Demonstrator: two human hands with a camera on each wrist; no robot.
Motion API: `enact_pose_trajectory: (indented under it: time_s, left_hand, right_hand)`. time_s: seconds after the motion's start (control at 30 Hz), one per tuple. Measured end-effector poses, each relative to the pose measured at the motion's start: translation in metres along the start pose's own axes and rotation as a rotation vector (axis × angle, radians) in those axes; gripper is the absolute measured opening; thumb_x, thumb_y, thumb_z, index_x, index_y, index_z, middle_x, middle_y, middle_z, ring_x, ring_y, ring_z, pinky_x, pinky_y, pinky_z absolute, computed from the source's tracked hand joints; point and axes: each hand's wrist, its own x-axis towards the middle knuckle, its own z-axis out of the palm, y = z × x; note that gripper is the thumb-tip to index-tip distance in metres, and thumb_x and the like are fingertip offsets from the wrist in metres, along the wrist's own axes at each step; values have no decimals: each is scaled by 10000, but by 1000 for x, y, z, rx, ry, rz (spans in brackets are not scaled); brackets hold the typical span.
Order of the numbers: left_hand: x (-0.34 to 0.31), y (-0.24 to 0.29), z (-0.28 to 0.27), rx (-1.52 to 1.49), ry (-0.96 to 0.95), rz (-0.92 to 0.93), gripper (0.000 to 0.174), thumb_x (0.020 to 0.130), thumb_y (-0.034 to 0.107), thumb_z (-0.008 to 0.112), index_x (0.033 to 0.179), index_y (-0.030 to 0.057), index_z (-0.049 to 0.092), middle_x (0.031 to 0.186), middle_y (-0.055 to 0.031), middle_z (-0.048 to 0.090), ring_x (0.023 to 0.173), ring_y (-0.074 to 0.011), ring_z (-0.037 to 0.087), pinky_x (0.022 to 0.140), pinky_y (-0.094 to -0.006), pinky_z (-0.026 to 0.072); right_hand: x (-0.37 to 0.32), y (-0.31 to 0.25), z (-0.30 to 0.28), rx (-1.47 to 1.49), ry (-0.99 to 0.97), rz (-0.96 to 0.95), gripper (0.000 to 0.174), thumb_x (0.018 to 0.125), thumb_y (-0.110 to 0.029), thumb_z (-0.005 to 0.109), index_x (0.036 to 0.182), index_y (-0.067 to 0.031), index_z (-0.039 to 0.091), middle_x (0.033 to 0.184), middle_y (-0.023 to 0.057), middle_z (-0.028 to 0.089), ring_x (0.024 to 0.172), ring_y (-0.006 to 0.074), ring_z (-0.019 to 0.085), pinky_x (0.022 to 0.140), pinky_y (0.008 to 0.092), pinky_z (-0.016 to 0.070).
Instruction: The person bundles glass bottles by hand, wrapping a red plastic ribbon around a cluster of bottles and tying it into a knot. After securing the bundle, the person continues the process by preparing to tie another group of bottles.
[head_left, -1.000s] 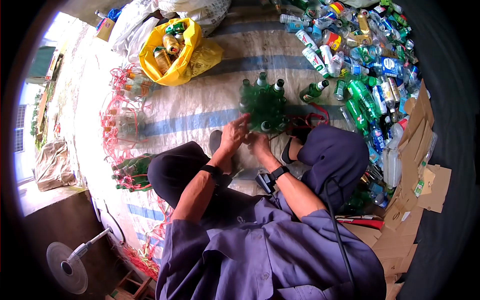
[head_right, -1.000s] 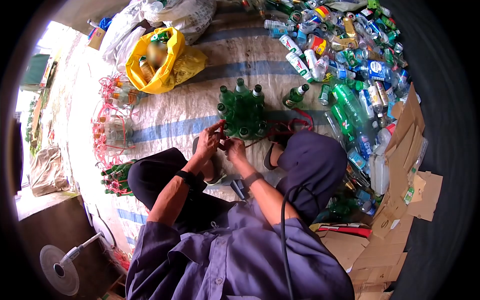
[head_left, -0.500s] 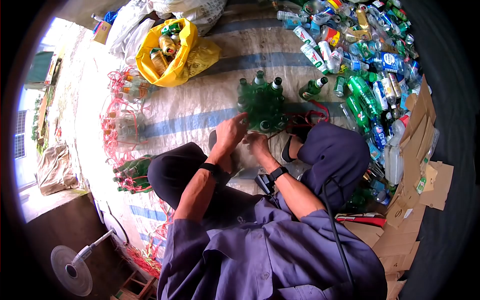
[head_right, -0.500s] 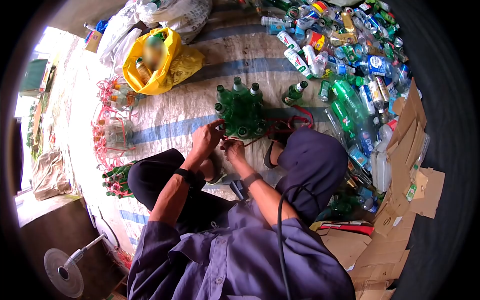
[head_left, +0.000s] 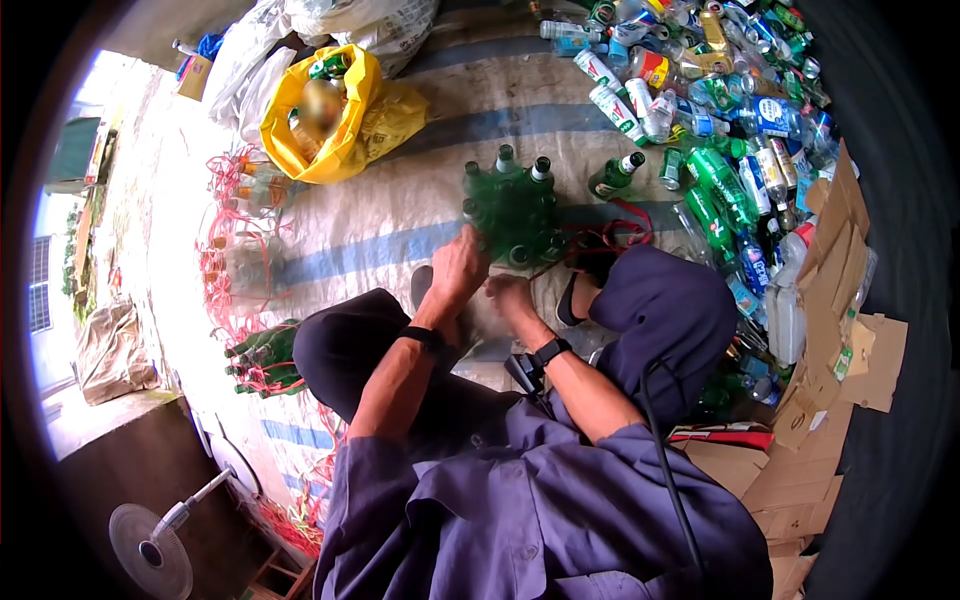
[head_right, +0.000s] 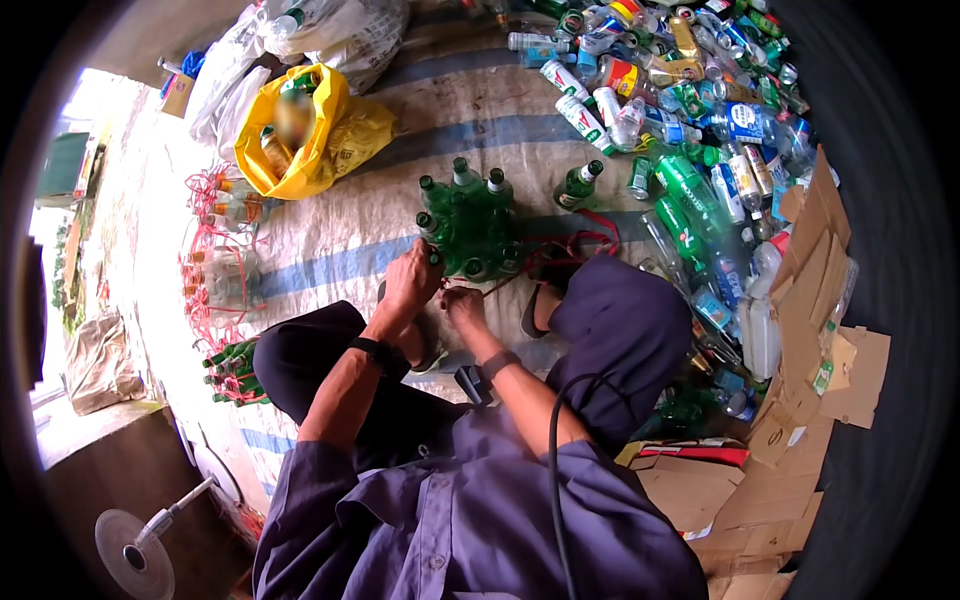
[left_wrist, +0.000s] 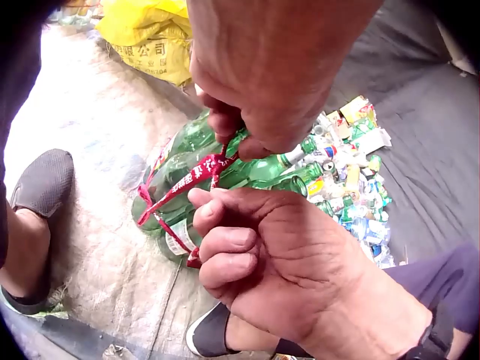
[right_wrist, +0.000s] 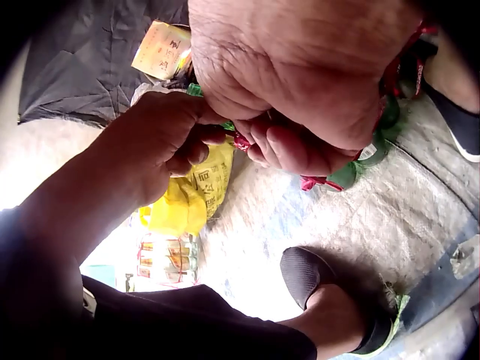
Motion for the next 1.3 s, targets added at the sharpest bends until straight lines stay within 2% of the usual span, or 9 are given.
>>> enact_pose_trajectory:
  time_s: [0.07, 0.2, 0.27, 0.5, 0.57, 0.7, 0.77, 0.9, 1.3]
  left_hand:
    - [2, -2, 5, -29, 16, -8, 276, 815, 213, 591, 1015, 44, 504, 785, -239, 648, 726, -429, 627, 646, -513, 484]
    - [3, -6, 9, -104, 28, 5, 305, 814, 219, 615, 1037, 56, 484, 758, -253, 640, 718, -443, 625, 628, -510, 489]
    - [2, -6, 9, -78, 7, 7, 298, 819, 224, 610, 1040, 67, 486, 754, -250, 641, 713, -446, 624, 626, -512, 489]
    - [1, 0, -1, 40, -44, 38, 285, 842, 273, 577, 1043, 90, 491, 748, -247, 639, 697, -455, 619, 615, -523, 480]
    - [2, 2, 0, 22, -11, 43, 279, 843, 268, 562, 1036, 83, 482, 729, -243, 632, 679, -455, 612, 597, -536, 468]
    - [3, -2, 5, 12, 3, 85, 265, 847, 233, 531, 1045, 77, 451, 710, -241, 623, 666, -455, 604, 576, -549, 453]
    - [4, -4, 8, 31, -12, 98, 256, 848, 218, 522, 1043, 75, 439, 708, -238, 624, 666, -454, 604, 573, -549, 453]
    - [6, -6, 8, 88, -41, 95, 313, 840, 253, 557, 1059, 79, 416, 723, -231, 628, 679, -451, 606, 590, -545, 459]
    - [0, 4, -1, 153, -88, 72, 238, 887, 236, 479, 1024, 51, 420, 752, -221, 646, 682, -438, 625, 593, -558, 462]
  right_hand:
    - [38, 49, -13, -288, -137, -662, 192, 810, -163, 578, 684, -29, 636, 531, 46, 529, 378, 115, 434, 349, 270, 305]
    - [32, 44, -16, -368, -141, -406, 123, 817, -186, 633, 763, -78, 611, 603, -13, 539, 459, 144, 500, 436, 311, 401]
    - [26, 35, -15, -185, -167, 80, 126, 844, -200, 621, 776, -94, 618, 589, -24, 523, 448, 153, 488, 433, 318, 392]
    - [4, 17, -14, -225, 65, 192, 125, 823, -177, 613, 750, -76, 630, 591, -2, 528, 469, 156, 491, 449, 317, 392]
    - [30, 63, -27, -493, 82, -186, 163, 817, -157, 593, 708, -44, 637, 609, 28, 579, 511, 163, 536, 493, 328, 425]
    - [-13, 30, -26, -321, 67, -123, 209, 834, -131, 551, 687, -19, 646, 646, 47, 632, 548, 159, 568, 540, 333, 450]
    - [-16, 35, -28, -1169, -57, -938, 211, 821, -108, 531, 673, -10, 646, 661, 96, 657, 565, 166, 595, 553, 342, 465]
    - [-5, 49, -39, -679, 4, -462, 288, 818, -186, 538, 613, -7, 633, 685, 205, 636, 684, 373, 632, 670, 445, 504]
    - [-9, 55, -55, -1314, 91, -770, 283, 833, -190, 556, 650, 10, 637, 667, 190, 630, 698, 373, 635, 638, 463, 504]
